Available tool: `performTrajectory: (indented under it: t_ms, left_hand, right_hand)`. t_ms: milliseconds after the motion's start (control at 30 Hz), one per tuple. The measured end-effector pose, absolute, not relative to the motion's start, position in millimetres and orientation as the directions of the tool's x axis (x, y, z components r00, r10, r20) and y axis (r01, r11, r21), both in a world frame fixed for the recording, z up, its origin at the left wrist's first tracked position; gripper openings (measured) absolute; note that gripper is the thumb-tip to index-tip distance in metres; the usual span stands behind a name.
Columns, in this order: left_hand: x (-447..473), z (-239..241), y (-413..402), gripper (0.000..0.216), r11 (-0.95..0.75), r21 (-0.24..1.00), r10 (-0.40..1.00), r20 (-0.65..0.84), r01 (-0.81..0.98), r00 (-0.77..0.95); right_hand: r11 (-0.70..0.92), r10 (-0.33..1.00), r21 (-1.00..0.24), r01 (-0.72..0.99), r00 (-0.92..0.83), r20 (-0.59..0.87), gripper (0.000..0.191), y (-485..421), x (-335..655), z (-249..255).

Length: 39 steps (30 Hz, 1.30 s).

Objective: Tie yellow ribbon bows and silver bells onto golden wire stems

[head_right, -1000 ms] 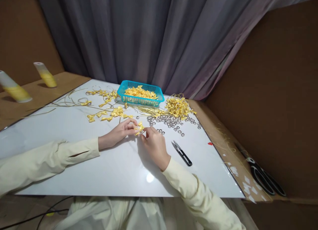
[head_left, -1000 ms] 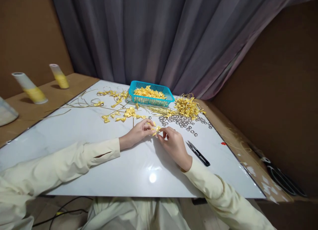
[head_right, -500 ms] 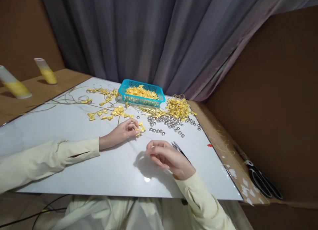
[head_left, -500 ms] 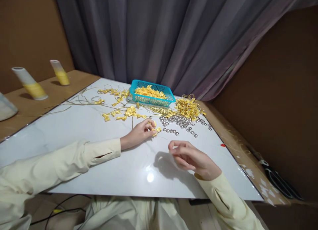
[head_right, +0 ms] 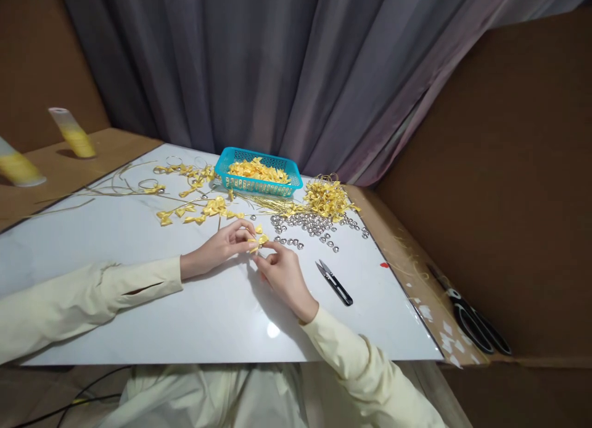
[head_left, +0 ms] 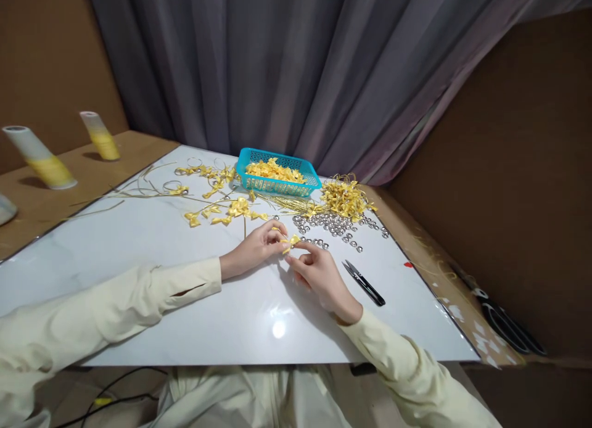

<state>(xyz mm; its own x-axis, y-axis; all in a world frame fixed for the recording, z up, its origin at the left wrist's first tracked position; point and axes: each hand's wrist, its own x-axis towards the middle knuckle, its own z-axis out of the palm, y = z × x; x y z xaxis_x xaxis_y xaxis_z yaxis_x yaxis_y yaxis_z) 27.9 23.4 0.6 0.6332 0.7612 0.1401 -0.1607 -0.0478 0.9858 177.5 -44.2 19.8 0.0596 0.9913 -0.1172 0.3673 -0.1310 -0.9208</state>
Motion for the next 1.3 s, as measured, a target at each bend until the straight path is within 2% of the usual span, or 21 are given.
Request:
performTrajectory:
  t_ms: [100,200,267,367,500,833,967,1100,1167,1300]
  left_hand:
    - [28.0,1.8,22.8,0.022,-0.030,0.986,0.778,0.125,-0.162,0.616]
    - [27.9,1.6,23.0,0.023,-0.004,0.983,0.787,0.115,-0.181,0.607]
    - [27.8,0.2,24.1,0.024,0.017,0.981,0.792,0.106,-0.195,0.601]
    - [27.6,-1.1,26.3,0.026,0.088,0.972,0.797,0.063,-0.219,0.600]
    - [28.0,1.2,27.4,0.030,0.184,0.953,0.804,-0.004,-0.243,0.595]
    - [29.1,2.2,27.7,0.027,0.231,0.939,0.804,-0.038,-0.253,0.594]
    - [28.5,3.0,29.3,0.025,0.291,0.911,0.810,-0.073,-0.291,0.582]
    - [28.8,0.7,32.6,0.025,0.345,0.869,0.800,-0.075,-0.354,0.595]
    - [29.5,0.0,33.3,0.025,0.349,0.859,0.802,-0.068,-0.374,0.594]
    - [30.4,1.0,32.2,0.024,0.348,0.862,0.791,-0.058,-0.369,0.609]
  right_hand:
    - [-0.218,0.976,-0.948,0.232,0.035,-0.216,0.035,-41.6,179.6,18.8]
    - [-0.314,0.943,-0.946,0.080,-0.085,-0.320,0.040,-39.1,184.7,21.8]
    - [-0.348,0.924,-0.937,0.001,-0.167,-0.343,0.040,-36.9,187.4,23.4]
    - [-0.339,0.930,-0.938,-0.067,-0.172,-0.324,0.043,-34.0,188.5,22.4]
    - [-0.306,0.946,-0.949,-0.080,-0.135,-0.293,0.045,-32.3,185.7,17.9]
    - [-0.336,0.908,-0.937,-0.098,-0.299,-0.295,0.020,-33.7,187.3,23.0]
    - [-0.271,0.949,-0.960,-0.070,-0.185,-0.254,0.017,-36.6,190.1,23.6]
    - [-0.184,0.983,-0.982,0.042,0.022,-0.183,0.026,-37.4,186.0,22.5]
    - [-0.191,0.981,-0.981,0.040,0.036,-0.190,0.031,-36.2,182.3,21.0]
    - [-0.234,0.972,-0.971,-0.046,-0.028,-0.233,0.028,-32.0,175.5,17.4]
